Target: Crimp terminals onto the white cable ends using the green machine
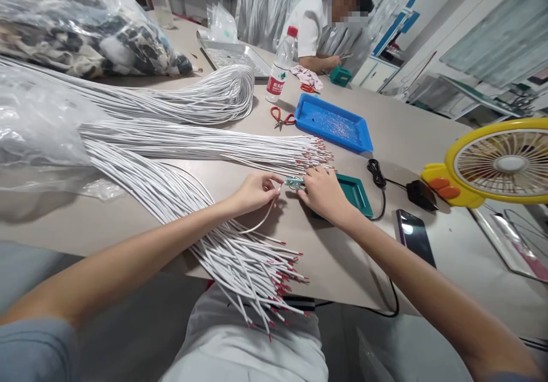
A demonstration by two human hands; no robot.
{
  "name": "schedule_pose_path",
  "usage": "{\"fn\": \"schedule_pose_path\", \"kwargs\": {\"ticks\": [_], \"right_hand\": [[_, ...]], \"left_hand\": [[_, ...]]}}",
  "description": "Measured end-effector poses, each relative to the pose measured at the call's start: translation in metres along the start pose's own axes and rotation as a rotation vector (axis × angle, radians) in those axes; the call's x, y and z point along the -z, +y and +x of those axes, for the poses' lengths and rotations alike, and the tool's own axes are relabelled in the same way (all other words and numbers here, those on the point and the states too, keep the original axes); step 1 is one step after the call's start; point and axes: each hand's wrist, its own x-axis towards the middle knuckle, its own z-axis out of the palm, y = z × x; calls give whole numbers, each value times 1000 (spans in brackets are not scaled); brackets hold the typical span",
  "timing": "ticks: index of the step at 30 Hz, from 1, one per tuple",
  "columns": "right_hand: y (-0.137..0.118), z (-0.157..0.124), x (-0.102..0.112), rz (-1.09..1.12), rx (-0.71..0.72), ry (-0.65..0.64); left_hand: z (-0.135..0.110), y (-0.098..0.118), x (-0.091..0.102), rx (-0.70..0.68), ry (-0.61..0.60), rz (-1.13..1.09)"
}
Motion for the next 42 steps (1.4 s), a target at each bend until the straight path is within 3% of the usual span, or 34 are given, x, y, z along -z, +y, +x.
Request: {"fn": "schedule_pose_path", "kwargs": {"ticks": [7,20,25,31,37,39,42], "right_hand": [[-1,2,5,27,115,-81],[-9,-2,4,56,166,-66],[1,-3,7,163,139,-87],[20,-7,-5,324,-70,2],[24,-9,-7,368,-112,33],[21,-14,-2,434,-122,118],[3,-27,8,567,-152,402]], "left_hand": [[-1,6,0,65,-9,-33],[0,6,-2,167,30,-123],[0,3,-1,153,29,-102],[0,2,-1,153,20,-66],[-1,2,-2,194,73,-38],[-3,2,-2,159,73,14],[-5,3,-2,9,60,183]]}}
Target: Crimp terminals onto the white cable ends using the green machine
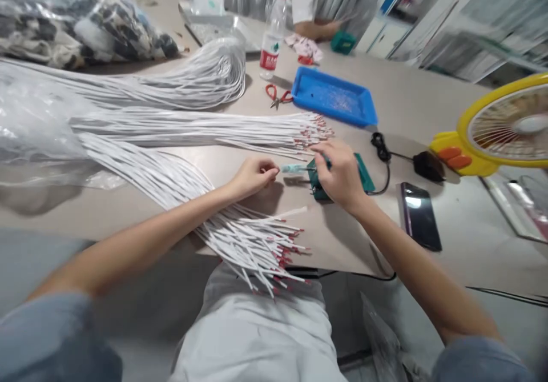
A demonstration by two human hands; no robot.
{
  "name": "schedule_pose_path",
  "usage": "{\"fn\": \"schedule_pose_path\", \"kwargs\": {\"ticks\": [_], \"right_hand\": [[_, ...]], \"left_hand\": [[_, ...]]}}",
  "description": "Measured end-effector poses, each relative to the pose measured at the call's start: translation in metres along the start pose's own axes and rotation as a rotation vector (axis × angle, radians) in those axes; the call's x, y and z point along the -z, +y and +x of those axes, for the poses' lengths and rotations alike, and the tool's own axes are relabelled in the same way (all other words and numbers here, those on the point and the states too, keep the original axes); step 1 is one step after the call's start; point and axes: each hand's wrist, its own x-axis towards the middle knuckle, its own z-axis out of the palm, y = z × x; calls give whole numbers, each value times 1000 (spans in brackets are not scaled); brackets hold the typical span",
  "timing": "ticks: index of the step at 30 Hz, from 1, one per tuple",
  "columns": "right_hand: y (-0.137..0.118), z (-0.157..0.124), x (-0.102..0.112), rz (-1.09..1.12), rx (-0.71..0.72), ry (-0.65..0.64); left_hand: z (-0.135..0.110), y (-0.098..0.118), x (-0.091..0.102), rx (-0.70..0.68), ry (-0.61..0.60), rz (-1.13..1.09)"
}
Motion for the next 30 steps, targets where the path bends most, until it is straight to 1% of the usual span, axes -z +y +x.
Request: {"fn": "schedule_pose_path", "kwargs": {"ticks": [1,3,7,9,12,15,17,18,19,21,24,27,29,30], "right_hand": [[-9,-7,1,68,0,48],[-29,-23,3,229,36,21],[-58,-57,1,512,142,-188],[-63,-67,0,554,178,-254],[-59,-70,0,452,156,-291],[-45,-64,5,300,46,-288],[-37,-62,9,257,-15,-276],[-35,-62,11,252,-24,-284],[-34,-63,12,249,-16,-311],[-35,-68,12,217,26,-405],[-40,-73,6,136,58,-527],[-41,-72,0,109,61,-559],[-41,-66,-1,113,72,-536],[-41,-62,0,123,73,-503]], "left_hand": [[0,0,1,-50,2,59],[0,0,2,-96,-8,131],[1,-1,4,-130,13,170],[1,-1,6,-162,30,159],[1,0,7,-174,18,126],[0,3,6,-151,-16,73],[-1,6,5,-116,-91,31],[-2,7,4,-101,-142,16],[-3,8,4,-91,-192,7],[-6,9,2,-84,-267,10],[-9,11,0,-69,-316,17],[-12,14,0,-66,-393,10],[-14,16,0,-84,-463,2],[-14,16,0,-87,-498,-7]]}}
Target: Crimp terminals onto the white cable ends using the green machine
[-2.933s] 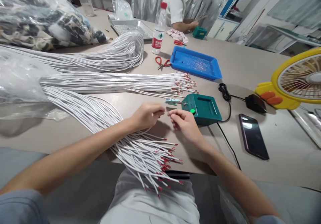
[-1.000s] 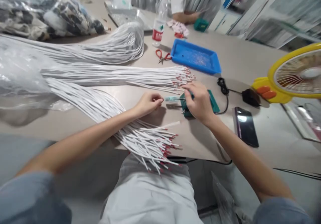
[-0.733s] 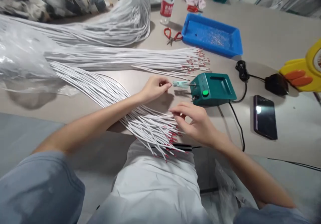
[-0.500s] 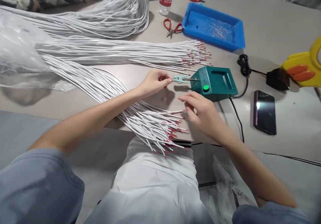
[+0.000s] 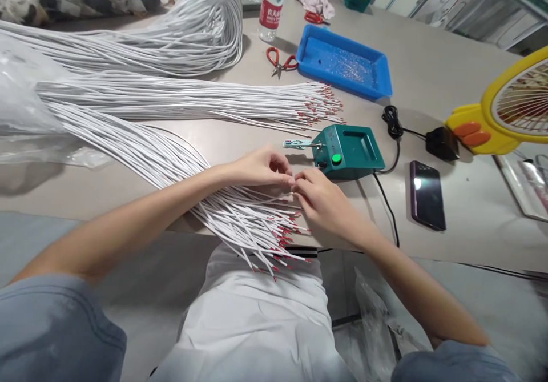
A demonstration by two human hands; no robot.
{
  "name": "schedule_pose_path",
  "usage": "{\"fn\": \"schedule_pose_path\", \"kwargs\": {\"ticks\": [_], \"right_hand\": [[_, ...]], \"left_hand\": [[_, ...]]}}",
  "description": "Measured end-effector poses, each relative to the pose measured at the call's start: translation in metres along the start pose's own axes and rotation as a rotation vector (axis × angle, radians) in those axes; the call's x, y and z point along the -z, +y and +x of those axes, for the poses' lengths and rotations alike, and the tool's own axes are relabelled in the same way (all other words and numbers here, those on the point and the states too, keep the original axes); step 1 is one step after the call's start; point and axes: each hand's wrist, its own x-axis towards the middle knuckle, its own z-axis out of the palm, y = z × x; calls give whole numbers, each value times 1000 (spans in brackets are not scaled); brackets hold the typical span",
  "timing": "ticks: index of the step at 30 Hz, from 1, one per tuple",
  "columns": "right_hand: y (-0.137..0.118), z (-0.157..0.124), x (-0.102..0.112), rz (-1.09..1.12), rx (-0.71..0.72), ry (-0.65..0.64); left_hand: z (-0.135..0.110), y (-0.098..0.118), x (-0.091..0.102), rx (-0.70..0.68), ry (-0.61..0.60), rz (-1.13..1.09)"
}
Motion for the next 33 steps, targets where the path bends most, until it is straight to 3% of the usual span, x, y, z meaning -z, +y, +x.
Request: {"fn": "schedule_pose_path", "kwargs": {"ticks": [2,5,9,15,22,25,28,33], "right_hand": [[0,7,7,56,15,107],[0,19,14,270,33,292],[2,32,10,562,-62,499],[4,40,0,692,-99,547],[6,43,2,742,-145,597],[8,44,5,663,-141,550],[11,44,11,441,-85,535],[28,47,31,-32,-57,481]], "left_hand": [[0,1,0,4,-25,-42],[0,3,1,30,47,-175],[2,3,2,38,125,-348],[3,3,-1,11,215,-401],[5,3,-3,20,278,-491],[7,1,-3,22,265,-533],[8,-1,-1,25,286,-553],[11,-7,4,-37,455,-507]]}}
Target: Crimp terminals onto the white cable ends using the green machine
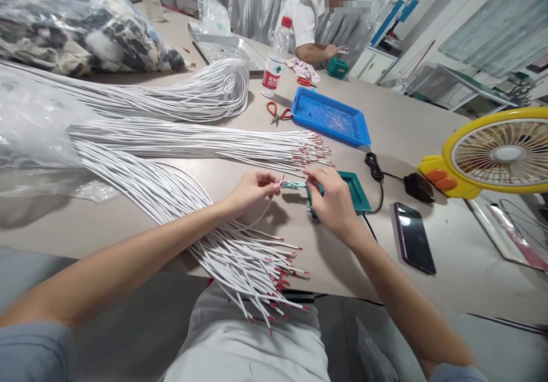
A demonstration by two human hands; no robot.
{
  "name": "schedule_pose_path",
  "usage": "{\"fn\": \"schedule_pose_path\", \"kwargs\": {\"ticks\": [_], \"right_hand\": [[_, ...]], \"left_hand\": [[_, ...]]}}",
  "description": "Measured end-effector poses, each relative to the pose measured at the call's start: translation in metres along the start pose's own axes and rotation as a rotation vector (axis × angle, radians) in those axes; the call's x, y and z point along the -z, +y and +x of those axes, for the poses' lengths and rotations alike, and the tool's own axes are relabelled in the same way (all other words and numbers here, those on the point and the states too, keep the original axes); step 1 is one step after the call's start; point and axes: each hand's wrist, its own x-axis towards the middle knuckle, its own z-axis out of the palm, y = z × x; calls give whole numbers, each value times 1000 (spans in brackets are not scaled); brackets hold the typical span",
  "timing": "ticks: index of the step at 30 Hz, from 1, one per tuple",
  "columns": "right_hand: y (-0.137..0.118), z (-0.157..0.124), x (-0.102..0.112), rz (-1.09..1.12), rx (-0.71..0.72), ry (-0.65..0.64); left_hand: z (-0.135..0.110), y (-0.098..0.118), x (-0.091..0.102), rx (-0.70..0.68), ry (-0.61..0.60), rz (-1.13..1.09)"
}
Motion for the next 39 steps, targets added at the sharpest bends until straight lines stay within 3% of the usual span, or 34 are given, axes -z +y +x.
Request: {"fn": "schedule_pose_path", "kwargs": {"ticks": [4,6,9,15,19,21,25,28,33,36,39], "right_hand": [[12,11,3,-174,61,-211],[14,14,1,-153,79,-237],[12,13,-7,-58,94,-138],[0,-13,-37,194,240,297],[-5,-32,-61,287,474,225],[-5,-34,-69,333,448,193],[0,-29,-78,400,248,226],[1,-27,-80,433,259,189],[-3,-29,-80,441,340,68],[-3,-29,-81,470,305,94],[-2,-27,-81,505,279,105]], "left_hand": [[2,-3,1,6,49,12],[2,-4,1,27,42,3],[2,-3,2,52,19,-66],[-2,4,7,115,-23,-200],[-1,8,9,97,-10,-211],[-1,12,8,121,11,-228],[-6,36,3,145,113,-223],[-18,66,-8,88,189,-148],[-45,101,-32,49,75,-165],[-63,105,-45,27,6,-83],[-81,104,-62,-80,-102,110]]}}
